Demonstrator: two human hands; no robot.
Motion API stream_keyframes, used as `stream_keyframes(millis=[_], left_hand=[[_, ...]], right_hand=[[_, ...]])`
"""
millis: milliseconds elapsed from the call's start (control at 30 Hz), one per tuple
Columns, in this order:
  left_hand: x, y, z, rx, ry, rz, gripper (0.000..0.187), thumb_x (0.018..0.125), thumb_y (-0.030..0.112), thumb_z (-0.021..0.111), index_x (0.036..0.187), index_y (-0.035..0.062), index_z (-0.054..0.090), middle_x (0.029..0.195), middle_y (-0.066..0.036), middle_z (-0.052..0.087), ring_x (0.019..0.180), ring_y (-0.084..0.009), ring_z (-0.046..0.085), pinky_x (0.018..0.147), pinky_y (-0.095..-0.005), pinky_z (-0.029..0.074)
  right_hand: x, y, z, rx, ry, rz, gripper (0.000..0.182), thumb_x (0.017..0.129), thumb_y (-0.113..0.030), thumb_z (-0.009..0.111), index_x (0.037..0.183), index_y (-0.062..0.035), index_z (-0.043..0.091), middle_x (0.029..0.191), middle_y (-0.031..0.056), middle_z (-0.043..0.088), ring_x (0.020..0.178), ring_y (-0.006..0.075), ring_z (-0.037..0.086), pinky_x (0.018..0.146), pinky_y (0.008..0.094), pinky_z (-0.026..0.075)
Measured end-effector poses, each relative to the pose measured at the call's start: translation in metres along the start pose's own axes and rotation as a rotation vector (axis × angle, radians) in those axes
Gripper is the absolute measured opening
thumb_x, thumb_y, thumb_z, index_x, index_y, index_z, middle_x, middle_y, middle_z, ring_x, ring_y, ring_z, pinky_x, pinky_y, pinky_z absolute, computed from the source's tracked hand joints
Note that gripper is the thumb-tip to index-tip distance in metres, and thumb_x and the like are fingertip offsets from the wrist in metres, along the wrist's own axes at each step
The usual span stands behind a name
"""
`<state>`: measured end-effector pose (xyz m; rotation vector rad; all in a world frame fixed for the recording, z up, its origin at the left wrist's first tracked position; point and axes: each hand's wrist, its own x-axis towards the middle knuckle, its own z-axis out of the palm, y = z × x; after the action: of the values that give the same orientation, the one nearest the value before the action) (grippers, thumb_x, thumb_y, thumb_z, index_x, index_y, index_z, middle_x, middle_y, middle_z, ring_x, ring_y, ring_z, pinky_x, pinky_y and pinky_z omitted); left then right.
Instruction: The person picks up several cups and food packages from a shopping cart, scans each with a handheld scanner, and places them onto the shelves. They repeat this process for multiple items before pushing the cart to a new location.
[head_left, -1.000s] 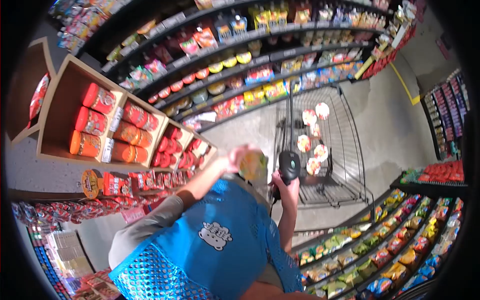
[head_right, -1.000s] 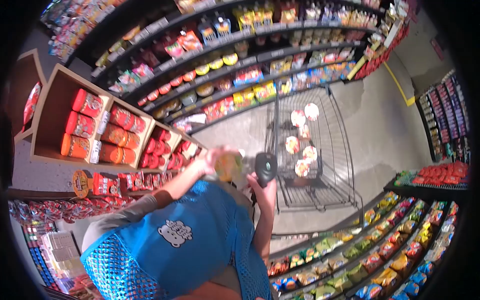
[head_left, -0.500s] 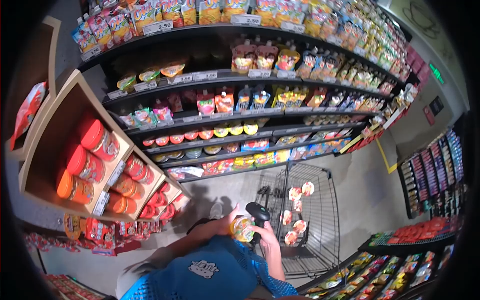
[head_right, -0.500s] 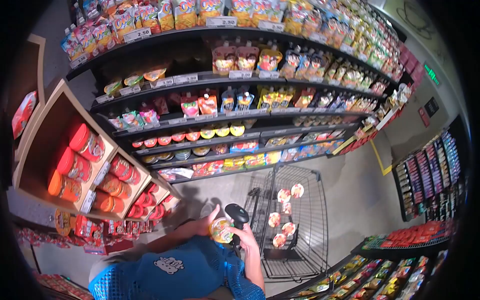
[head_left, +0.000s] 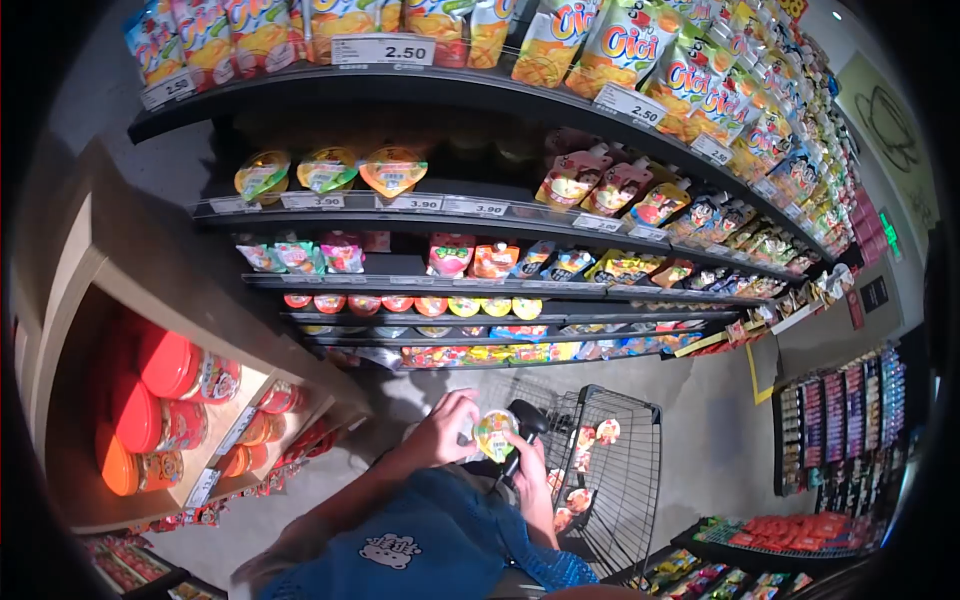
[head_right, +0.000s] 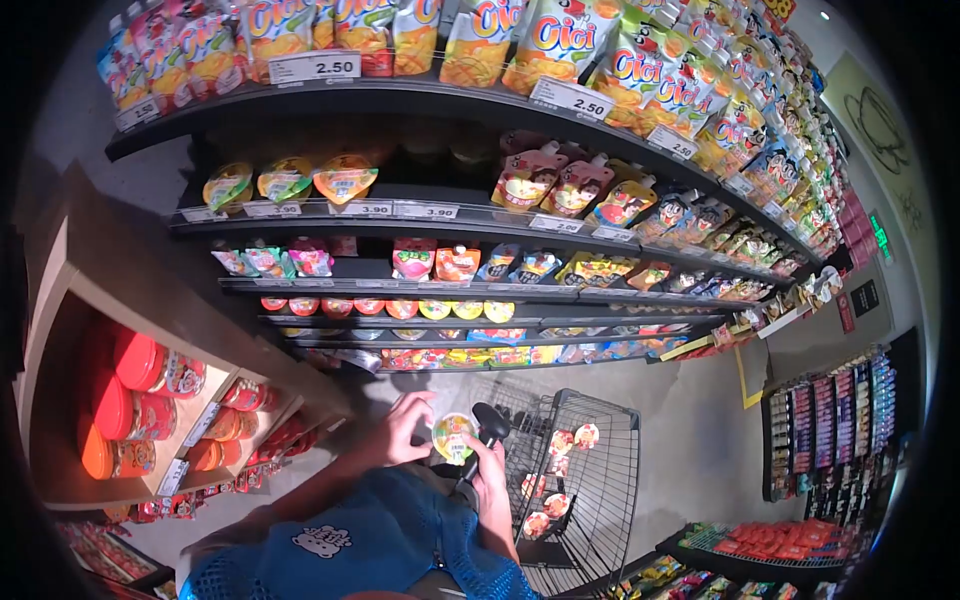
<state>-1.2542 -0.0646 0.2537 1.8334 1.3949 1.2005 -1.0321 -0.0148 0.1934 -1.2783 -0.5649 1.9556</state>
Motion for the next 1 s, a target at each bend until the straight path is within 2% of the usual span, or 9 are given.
stream_keyframes(millis=[33, 133, 200, 367, 567, 733, 800, 933, 1000], left_hand=[[0.011, 0.011, 0.000, 0.050, -0.102, -0.018, 0.060, 0.062, 0.013, 0.079, 0.114, 0.0045, 0.049, 0.137, -0.024, 0.040, 0.129, -0.0423, 0.037, 0.103, -0.0446, 0.037], [0.031, -0.002, 0.032, 0.419, -0.333, 0.062, 0.060, 0.062, 0.014, 0.079, 0.114, 0.0047, 0.050, 0.141, -0.025, 0.035, 0.130, -0.0439, 0.035, 0.102, -0.0431, 0.038], [0.039, -0.007, 0.051, 0.454, -0.375, 0.078, 0.060, 0.062, 0.015, 0.080, 0.113, 0.0044, 0.051, 0.138, -0.025, 0.036, 0.124, -0.0438, 0.040, 0.098, -0.0418, 0.042], [0.068, -0.005, 0.065, 0.291, -0.242, 0.104, 0.042, 0.068, 0.016, 0.074, 0.106, 0.0046, 0.061, 0.127, -0.023, 0.044, 0.112, -0.0393, 0.048, 0.086, -0.0424, 0.052], [0.127, 0.006, 0.017, 0.295, -0.111, 0.111, 0.040, 0.062, 0.010, 0.073, 0.099, 0.0066, 0.060, 0.123, -0.020, 0.046, 0.114, -0.0389, 0.047, 0.092, -0.0475, 0.045], [0.203, 0.062, -0.085, 0.655, 0.472, 0.288, 0.045, 0.058, 0.006, 0.080, 0.085, 0.0054, 0.044, 0.126, -0.019, 0.044, 0.119, -0.0384, 0.045, 0.097, -0.0459, 0.041], [0.225, 0.070, -0.116, 0.746, 0.530, 0.290, 0.045, 0.062, 0.007, 0.080, 0.084, 0.0064, 0.041, 0.127, -0.019, 0.043, 0.118, -0.0384, 0.047, 0.096, -0.0458, 0.041], [0.259, 0.061, -0.155, 0.780, 0.400, 0.206, 0.044, 0.064, 0.008, 0.081, 0.083, 0.0058, 0.042, 0.118, -0.019, 0.048, 0.111, -0.0375, 0.052, 0.093, -0.0412, 0.043], [0.269, 0.056, -0.163, 0.855, 0.401, -0.113, 0.041, 0.064, 0.010, 0.082, 0.082, 0.0050, 0.046, 0.104, -0.019, 0.055, 0.106, -0.0362, 0.055, 0.088, -0.0407, 0.044]], right_hand=[[0.007, -0.001, -0.001, -0.039, 0.033, -0.006, 0.032, 0.080, -0.002, 0.070, 0.110, -0.0018, 0.058, 0.095, 0.0096, 0.067, 0.084, 0.0194, 0.067, 0.069, 0.0312, 0.057], [0.014, -0.010, 0.007, -0.060, 0.089, -0.072, 0.030, 0.080, -0.002, 0.070, 0.108, -0.0011, 0.059, 0.090, 0.0084, 0.067, 0.078, 0.0177, 0.067, 0.060, 0.0284, 0.056], [0.030, -0.009, -0.009, -0.054, 0.068, -0.039, 0.031, 0.079, -0.003, 0.071, 0.107, -0.0018, 0.059, 0.088, 0.0069, 0.065, 0.074, 0.0155, 0.065, 0.056, 0.0267, 0.054], [0.027, -0.044, -0.005, -0.203, 0.080, -0.136, 0.024, 0.080, -0.008, 0.072, 0.097, -0.0054, 0.055, 0.078, 0.0031, 0.061, 0.059, 0.0128, 0.059, 0.047, 0.0276, 0.049], [0.013, -0.105, -0.010, -0.024, -0.029, -0.232, 0.015, 0.086, -0.010, 0.066, 0.090, -0.0053, 0.052, 0.075, 0.0119, 0.067, 0.043, 0.0129, 0.053, 0.041, 0.0265, 0.043], [0.020, -0.107, -0.035, -0.060, 0.032, -0.246, 0.021, 0.084, -0.015, 0.069, 0.094, -0.0045, 0.054, 0.084, 0.0114, 0.071, 0.042, 0.0097, 0.052, 0.040, 0.0243, 0.042], [0.024, -0.107, -0.043, -0.137, -0.006, -0.208, 0.019, 0.085, -0.015, 0.068, 0.095, -0.0042, 0.056, 0.082, 0.0088, 0.070, 0.043, 0.0095, 0.053, 0.040, 0.0236, 0.042], [0.026, -0.103, -0.045, -0.161, -0.039, -0.209, 0.023, 0.086, -0.013, 0.067, 0.103, -0.0020, 0.057, 0.080, 0.0057, 0.067, 0.045, 0.0092, 0.055, 0.040, 0.0231, 0.042], [0.027, -0.099, -0.045, -0.151, -0.043, -0.193, 0.024, 0.086, -0.015, 0.067, 0.104, -0.0020, 0.056, 0.079, 0.0057, 0.066, 0.045, 0.0092, 0.055, 0.041, 0.0230, 0.043]])
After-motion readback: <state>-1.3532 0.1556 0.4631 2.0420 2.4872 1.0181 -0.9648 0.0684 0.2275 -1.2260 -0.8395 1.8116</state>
